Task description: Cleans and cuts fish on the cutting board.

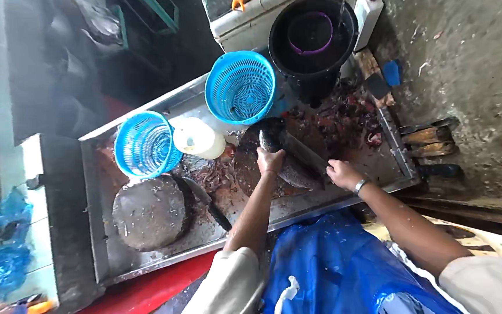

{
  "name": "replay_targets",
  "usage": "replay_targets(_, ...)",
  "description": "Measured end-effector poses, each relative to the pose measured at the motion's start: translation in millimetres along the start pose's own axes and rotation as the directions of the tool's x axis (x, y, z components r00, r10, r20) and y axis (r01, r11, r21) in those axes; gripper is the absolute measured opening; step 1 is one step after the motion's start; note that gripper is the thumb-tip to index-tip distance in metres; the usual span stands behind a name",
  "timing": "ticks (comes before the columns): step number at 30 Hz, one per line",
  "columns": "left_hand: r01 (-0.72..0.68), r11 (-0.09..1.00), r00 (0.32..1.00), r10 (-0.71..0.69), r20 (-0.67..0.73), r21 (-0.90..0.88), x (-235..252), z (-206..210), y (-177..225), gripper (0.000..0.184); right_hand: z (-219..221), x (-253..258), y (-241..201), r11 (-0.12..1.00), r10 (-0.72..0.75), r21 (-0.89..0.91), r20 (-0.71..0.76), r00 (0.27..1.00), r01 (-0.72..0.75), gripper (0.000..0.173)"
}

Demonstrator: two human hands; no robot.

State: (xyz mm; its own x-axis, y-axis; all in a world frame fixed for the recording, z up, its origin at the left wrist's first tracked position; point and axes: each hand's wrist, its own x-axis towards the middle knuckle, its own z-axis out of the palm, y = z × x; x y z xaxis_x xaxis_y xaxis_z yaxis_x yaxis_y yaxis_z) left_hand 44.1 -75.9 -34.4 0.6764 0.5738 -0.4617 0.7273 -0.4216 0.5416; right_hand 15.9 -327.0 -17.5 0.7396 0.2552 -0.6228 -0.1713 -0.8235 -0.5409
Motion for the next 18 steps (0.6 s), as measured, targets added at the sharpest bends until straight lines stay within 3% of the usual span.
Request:
replay_targets(3, -0.043, 0.999, 0.999, 0.043, 0.030, -0.013, -23.9, 4.5, -18.6, 0.085, -29.2, -14.4, -47.1, 0.981, -0.190, -0.002, -0.148, 0.971, 0.192, 0.035)
replay_targets(4, -0.054, 0.998, 0.998, 0.054, 0.032, -0.019, -26.5, 5.7, -22.0, 0.084, -35.9, -23.8, -62.6, 0.946, -0.313, -0.010, -0.280, 0.908, 0.323, 0.033)
replay_targets(5, -0.058, 0.998, 0.998, 0.058, 0.028, -0.026, -27.6, 6.1, -24.7, 0.084, -38.0, -31.6, -75.4, 0.883, -0.435, -0.027, -0.425, 0.794, 0.469, 0.031)
replay_targets(6, -0.053, 0.998, 0.998, 0.054, 0.023, -0.029, -28.2, 6.0, -26.9, 0.084, -34.4, -36.7, -84.0, 0.810, -0.513, -0.051, -0.544, 0.664, 0.584, 0.028)
replay_targets(7, -0.047, 0.998, 0.999, 0.048, 0.018, -0.035, -29.0, 5.9, -28.0, 0.083, -24.6, -40.4, -85.4, 0.773, -0.533, -0.065, -0.607, 0.589, 0.631, 0.029)
replay_targets(8, -0.043, 0.998, 0.999, 0.043, 0.009, -0.048, -29.6, 6.2, -28.2, 0.083, -7.5, -42.0, -77.0, 0.800, -0.509, -0.072, -0.608, 0.609, 0.596, 0.033)
replay_targets(9, -0.042, 0.997, 0.999, 0.042, 0.000, -0.067, -30.3, 6.7, -29.6, 0.082, 14.7, -38.9, -60.7, 0.859, -0.454, -0.064, -0.552, 0.699, 0.507, 0.035)
replay_targets(11, -0.038, 0.994, 0.999, 0.036, -0.015, -0.098, -32.1, 8.4, -33.4, 0.082, 46.8, -24.2, -27.1, 0.975, -0.223, -0.050, -0.232, 0.947, 0.218, 0.030)
replay_targets(12, -0.032, 0.994, 0.999, 0.031, -0.018, -0.108, -34.7, 8.8, -35.6, 0.082, 48.7, -19.9, -21.3, 0.992, -0.112, -0.065, -0.101, 0.989, 0.105, 0.030)
replay_targets(13, -0.034, 0.992, 0.999, 0.032, -0.021, -0.118, -34.9, 8.6, -36.2, 0.082, 41.5, -20.3, -25.8, 0.994, -0.075, -0.079, -0.072, 0.995, 0.070, 0.029)
replay_targets(14, -0.036, 0.990, 0.999, 0.032, -0.029, -0.135, -34.1, 8.6, -35.6, 0.082, 30.5, -25.7, -35.5, 0.990, -0.126, -0.083, -0.143, 0.982, 0.115, 0.028)
replay_targets(15, -0.030, 0.989, 0.999, 0.026, -0.033, -0.143, -36.9, 9.1, -39.8, 0.082, 25.0, -37.4, -45.0, 0.971, -0.239, -0.087, -0.292, 0.926, 0.224, 0.027)
replay_targets(16, -0.022, 0.988, 0.999, 0.017, -0.035, -0.153, -40.1, 10.7, -43.4, 0.082, 21.5, -47.2, -53.5, 0.936, -0.344, -0.092, -0.451, 0.823, 0.341, 0.028)
replay_targets(17, -0.022, 0.985, 0.999, 0.014, -0.045, -0.171, -37.9, 11.8, -41.9, 0.082, 19.1, -48.8, -60.2, 0.899, -0.408, -0.109, -0.562, 0.719, 0.425, 0.031)
replay_targets(18, -0.016, 0.982, 0.999, 0.006, -0.054, -0.186, -37.4, 13.0, -41.5, 0.082, 24.8, -48.7, -57.7, 0.885, -0.428, -0.123, -0.598, 0.678, 0.450, 0.034)
